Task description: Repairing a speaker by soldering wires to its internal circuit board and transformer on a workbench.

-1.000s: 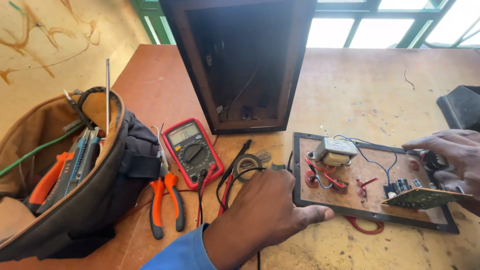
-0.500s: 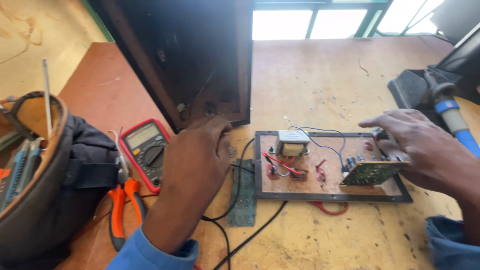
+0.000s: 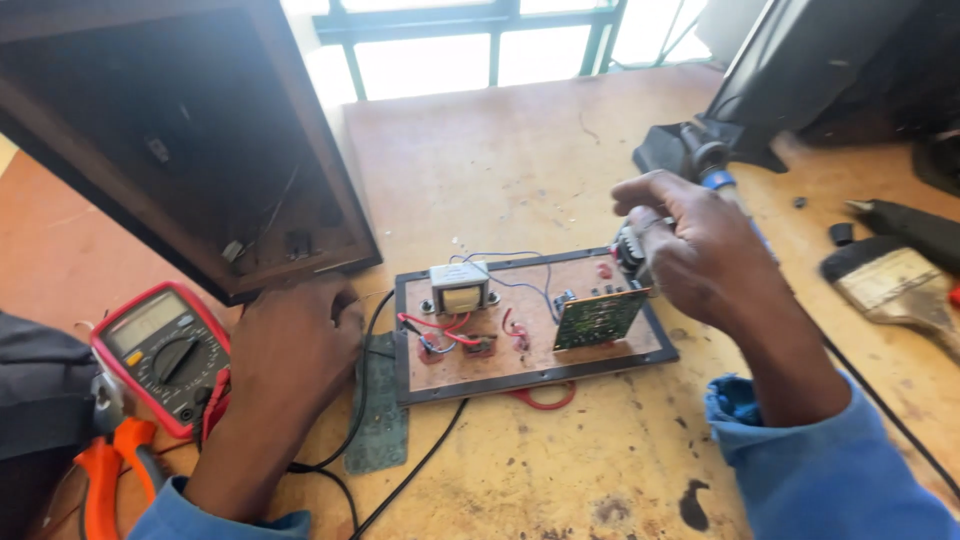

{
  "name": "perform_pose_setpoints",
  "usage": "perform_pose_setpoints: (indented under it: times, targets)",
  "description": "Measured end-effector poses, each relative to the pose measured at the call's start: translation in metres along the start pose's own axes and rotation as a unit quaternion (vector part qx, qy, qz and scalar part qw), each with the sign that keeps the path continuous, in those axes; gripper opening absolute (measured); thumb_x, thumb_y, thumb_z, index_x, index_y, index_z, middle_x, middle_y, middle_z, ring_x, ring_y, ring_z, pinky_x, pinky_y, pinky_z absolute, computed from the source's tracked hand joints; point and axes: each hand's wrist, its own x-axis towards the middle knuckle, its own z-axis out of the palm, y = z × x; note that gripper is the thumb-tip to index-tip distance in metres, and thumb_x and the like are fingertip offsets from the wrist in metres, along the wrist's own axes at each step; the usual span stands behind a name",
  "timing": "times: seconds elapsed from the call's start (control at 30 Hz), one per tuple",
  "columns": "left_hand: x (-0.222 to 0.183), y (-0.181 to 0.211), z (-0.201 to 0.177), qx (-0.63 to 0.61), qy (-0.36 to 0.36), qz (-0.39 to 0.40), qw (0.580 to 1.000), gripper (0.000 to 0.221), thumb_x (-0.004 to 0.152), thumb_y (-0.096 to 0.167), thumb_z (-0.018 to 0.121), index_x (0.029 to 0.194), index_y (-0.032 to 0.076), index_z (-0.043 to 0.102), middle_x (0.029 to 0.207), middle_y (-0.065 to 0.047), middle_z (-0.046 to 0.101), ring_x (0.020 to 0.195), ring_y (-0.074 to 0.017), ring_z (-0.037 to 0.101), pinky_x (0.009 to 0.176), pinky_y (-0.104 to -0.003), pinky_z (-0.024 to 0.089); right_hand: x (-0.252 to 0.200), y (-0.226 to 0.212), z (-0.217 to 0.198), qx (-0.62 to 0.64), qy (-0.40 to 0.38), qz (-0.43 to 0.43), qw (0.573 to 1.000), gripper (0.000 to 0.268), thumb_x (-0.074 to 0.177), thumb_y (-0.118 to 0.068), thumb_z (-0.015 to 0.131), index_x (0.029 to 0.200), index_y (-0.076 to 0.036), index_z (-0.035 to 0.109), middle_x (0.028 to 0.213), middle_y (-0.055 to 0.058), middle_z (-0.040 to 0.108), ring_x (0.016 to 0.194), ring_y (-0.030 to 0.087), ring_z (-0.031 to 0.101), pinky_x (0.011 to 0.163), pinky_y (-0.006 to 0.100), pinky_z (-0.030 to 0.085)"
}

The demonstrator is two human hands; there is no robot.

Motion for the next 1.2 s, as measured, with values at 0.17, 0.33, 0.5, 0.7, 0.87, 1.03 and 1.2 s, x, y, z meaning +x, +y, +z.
perform_pose_setpoints:
  times: [0.17, 0.33, 0.5, 0.7, 0.87, 1.03, 1.2]
  targets:
    - [0.003, -0.012, 0.009, -0.082, 0.098, 0.041, 0.991, 0.025, 0.093, 0.032, 0.058, 0.106, 0.024, 0.077, 0.099, -0.010, 0.077, 0.099, -0.0371, 0.070, 0.082, -0.054, 0.053, -0.007, 0.007, 0.004, 0.153, 0.064, 0.011, 0.986, 0.029, 0.104, -0.029, 0.050, 0.123, -0.022, 0.069, 0.107, 0.003, 0.075, 0.098, 0.022, 0.069, 0.085, 0.036, 0.051]
    - [-0.009, -0.015, -0.003, -0.250, 0.296, 0.176, 0.905, 0.013, 0.098, 0.012, 0.062, 0.101, 0.007, 0.073, 0.100, -0.007, 0.073, 0.093, -0.0296, 0.068, 0.075, -0.044, 0.049, -0.019, 0.038, 0.005, 0.451, 0.095, 0.090, 0.883, 0.038, 0.108, -0.032, 0.054, 0.128, -0.001, 0.065, 0.103, 0.011, 0.072, 0.084, 0.017, 0.067, 0.068, 0.023, 0.052]
    - [-0.026, -0.005, -0.020, -0.460, 0.284, 0.160, 0.826, 0.014, 0.100, 0.019, 0.066, 0.096, 0.009, 0.075, 0.084, 0.000, 0.068, 0.073, -0.0102, 0.054, 0.066, -0.029, 0.046, 0.003, 0.102, 0.015, 0.691, 0.050, 0.201, 0.692, 0.066, 0.109, -0.056, 0.047, 0.130, 0.005, 0.056, 0.107, 0.014, 0.068, 0.069, 0.013, 0.054, 0.057, 0.024, 0.046]
    - [-0.047, 0.010, -0.015, -0.449, 0.170, 0.215, 0.850, 0.011, 0.095, 0.021, 0.074, 0.089, 0.012, 0.075, 0.068, 0.005, 0.054, 0.059, -0.0079, 0.039, 0.052, -0.025, 0.035, 0.017, 0.097, 0.015, 0.728, 0.114, 0.220, 0.639, 0.069, 0.099, -0.061, 0.050, 0.133, -0.002, 0.057, 0.098, 0.010, 0.065, 0.065, 0.008, 0.054, 0.051, 0.016, 0.043]
    - [-0.064, 0.023, -0.016, -0.426, 0.135, 0.284, 0.849, 0.030, 0.102, 0.030, 0.053, 0.087, 0.009, 0.068, 0.077, -0.001, 0.052, 0.065, -0.0120, 0.052, 0.050, -0.026, 0.048, 0.041, 0.107, 0.015, 0.702, 0.158, 0.229, 0.656, 0.062, 0.096, -0.061, 0.047, 0.122, -0.006, 0.061, 0.095, 0.007, 0.075, 0.063, 0.007, 0.063, 0.046, 0.015, 0.045]
    - [-0.071, 0.030, -0.006, -0.408, 0.136, 0.336, 0.838, 0.038, 0.102, 0.036, 0.049, 0.086, 0.006, 0.067, 0.107, -0.014, 0.058, 0.105, -0.0264, 0.059, 0.087, -0.041, 0.054, 0.038, 0.088, 0.009, 0.547, 0.232, 0.110, 0.797, 0.044, 0.098, -0.056, 0.041, 0.118, -0.024, 0.062, 0.108, 0.011, 0.083, 0.080, 0.017, 0.083, 0.057, 0.026, 0.063]
    - [-0.076, 0.030, -0.008, -0.417, 0.111, 0.380, 0.818, 0.023, 0.103, 0.019, 0.054, 0.088, 0.003, 0.062, 0.077, -0.006, 0.060, 0.071, -0.0201, 0.054, 0.064, -0.034, 0.041, 0.037, 0.077, -0.003, 0.245, 0.310, -0.095, 0.914, 0.034, 0.129, -0.022, 0.059, 0.108, 0.003, 0.067, 0.082, 0.010, 0.075, 0.060, 0.012, 0.075, 0.043, 0.018, 0.056]
